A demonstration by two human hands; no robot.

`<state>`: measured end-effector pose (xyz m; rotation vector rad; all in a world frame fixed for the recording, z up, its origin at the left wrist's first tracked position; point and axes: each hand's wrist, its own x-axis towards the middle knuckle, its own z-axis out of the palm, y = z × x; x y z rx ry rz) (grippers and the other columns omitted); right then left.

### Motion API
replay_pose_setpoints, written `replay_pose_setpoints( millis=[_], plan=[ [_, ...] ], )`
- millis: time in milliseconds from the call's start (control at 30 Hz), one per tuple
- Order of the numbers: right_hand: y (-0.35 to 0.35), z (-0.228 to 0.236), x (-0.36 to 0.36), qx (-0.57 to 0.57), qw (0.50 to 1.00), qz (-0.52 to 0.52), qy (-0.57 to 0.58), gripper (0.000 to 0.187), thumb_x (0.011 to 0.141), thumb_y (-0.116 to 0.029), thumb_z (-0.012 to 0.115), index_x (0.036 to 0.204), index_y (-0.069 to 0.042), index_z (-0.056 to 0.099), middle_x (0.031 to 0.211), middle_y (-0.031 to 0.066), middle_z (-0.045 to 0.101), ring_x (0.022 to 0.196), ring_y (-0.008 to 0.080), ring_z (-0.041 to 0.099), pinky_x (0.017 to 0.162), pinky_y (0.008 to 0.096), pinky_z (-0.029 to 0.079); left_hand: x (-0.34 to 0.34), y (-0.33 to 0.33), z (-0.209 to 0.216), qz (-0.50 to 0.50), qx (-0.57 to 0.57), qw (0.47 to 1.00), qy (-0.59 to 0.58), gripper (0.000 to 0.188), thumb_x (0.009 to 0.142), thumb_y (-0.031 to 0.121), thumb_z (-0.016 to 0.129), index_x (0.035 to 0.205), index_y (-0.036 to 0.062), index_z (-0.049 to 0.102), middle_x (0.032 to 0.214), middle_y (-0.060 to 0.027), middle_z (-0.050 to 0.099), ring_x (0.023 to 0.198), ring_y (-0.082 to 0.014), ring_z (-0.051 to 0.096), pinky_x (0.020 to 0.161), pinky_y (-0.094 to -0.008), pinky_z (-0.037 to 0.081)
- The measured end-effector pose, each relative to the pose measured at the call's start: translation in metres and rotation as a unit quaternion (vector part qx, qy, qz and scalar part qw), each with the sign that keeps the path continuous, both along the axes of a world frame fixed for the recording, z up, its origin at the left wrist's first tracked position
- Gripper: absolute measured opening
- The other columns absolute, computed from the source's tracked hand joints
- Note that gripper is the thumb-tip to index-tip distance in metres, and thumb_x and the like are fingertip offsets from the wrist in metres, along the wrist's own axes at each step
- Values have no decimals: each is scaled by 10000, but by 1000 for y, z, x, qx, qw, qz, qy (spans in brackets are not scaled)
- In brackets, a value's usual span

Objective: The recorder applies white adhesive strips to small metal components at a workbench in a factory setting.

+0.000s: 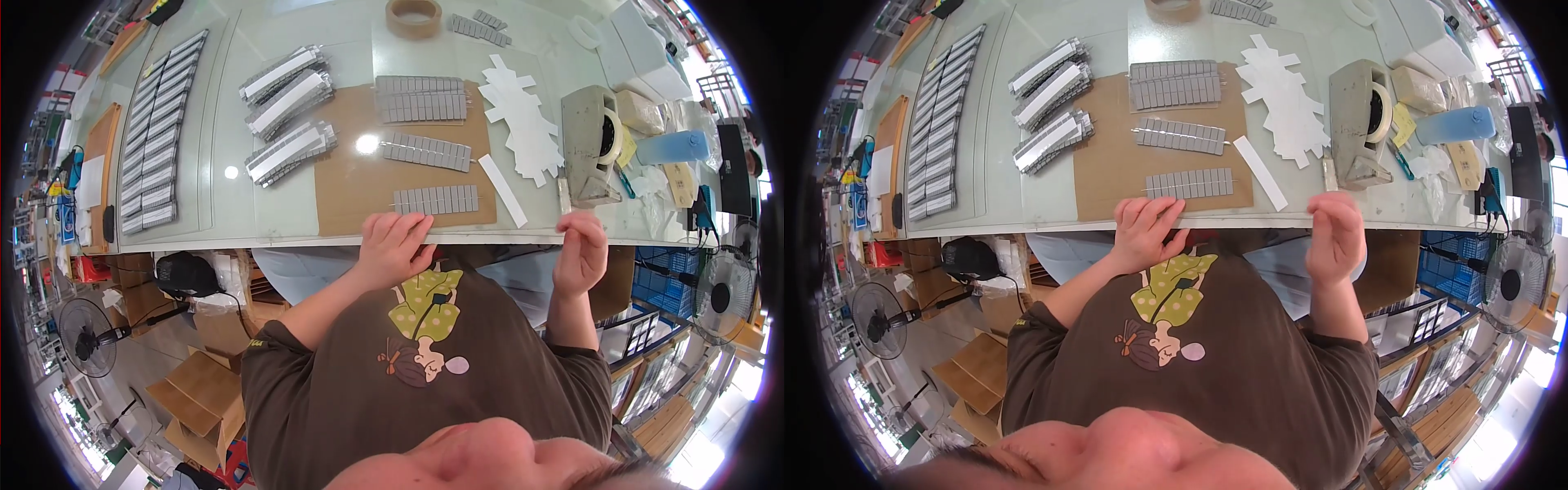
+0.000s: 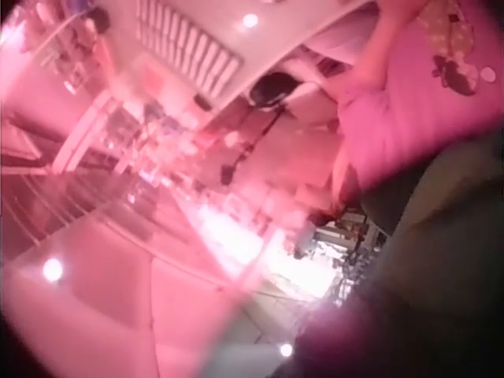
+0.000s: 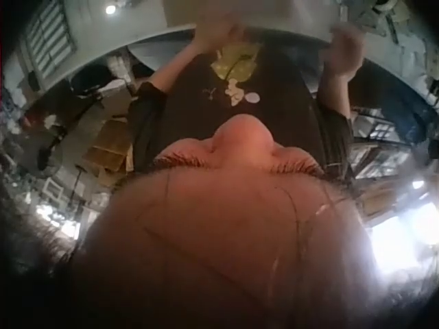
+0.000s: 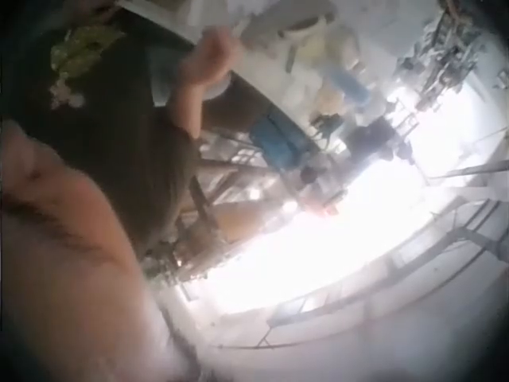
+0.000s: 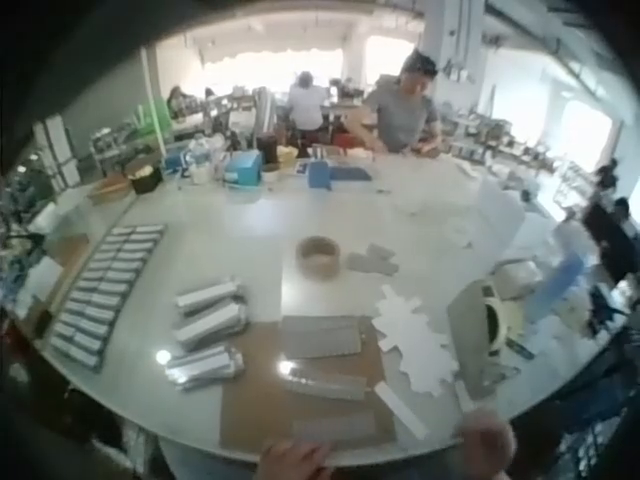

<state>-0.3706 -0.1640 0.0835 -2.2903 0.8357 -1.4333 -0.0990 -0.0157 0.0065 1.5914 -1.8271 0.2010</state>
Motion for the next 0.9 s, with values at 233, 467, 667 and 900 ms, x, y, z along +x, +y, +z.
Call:
replay_pose_setpoints(
  millis=[233,467,667,900],
  plan=[
    [30,-54,75,213,943,235,97,144,951,14,633,1085,-23,595,1079,166,724,857,249,709,730,357,579,0,0,-2,-1,15,1000,-14,456,797,294,756,1207,101,705,1207,-2,622,1084,-216,539,974,-417,403],
    [32,-63,98,13,969,216,123,192,848,5,713,1003,-15,600,1026,160,740,768,312,730,628,397,592,0,3,-6,1,20,1000,-21,435,795,276,691,1191,100,728,1205,7,639,1103,-220,525,987,-403,391],
    [31,-62,101,-2,968,219,121,199,842,12,708,1000,-12,590,1033,164,733,705,296,709,596,387,576,1,1,-5,4,18,1000,-20,421,813,284,685,1190,102,729,1200,9,637,1098,-218,519,984,-402,393],
    [31,-63,101,1,970,211,124,195,838,17,704,994,-10,590,1016,164,735,701,293,707,600,390,578,1,-2,-1,0,8,1000,-10,388,848,270,689,1183,78,708,1170,-10,635,1075,-209,546,953,-402,406]
  ],
)
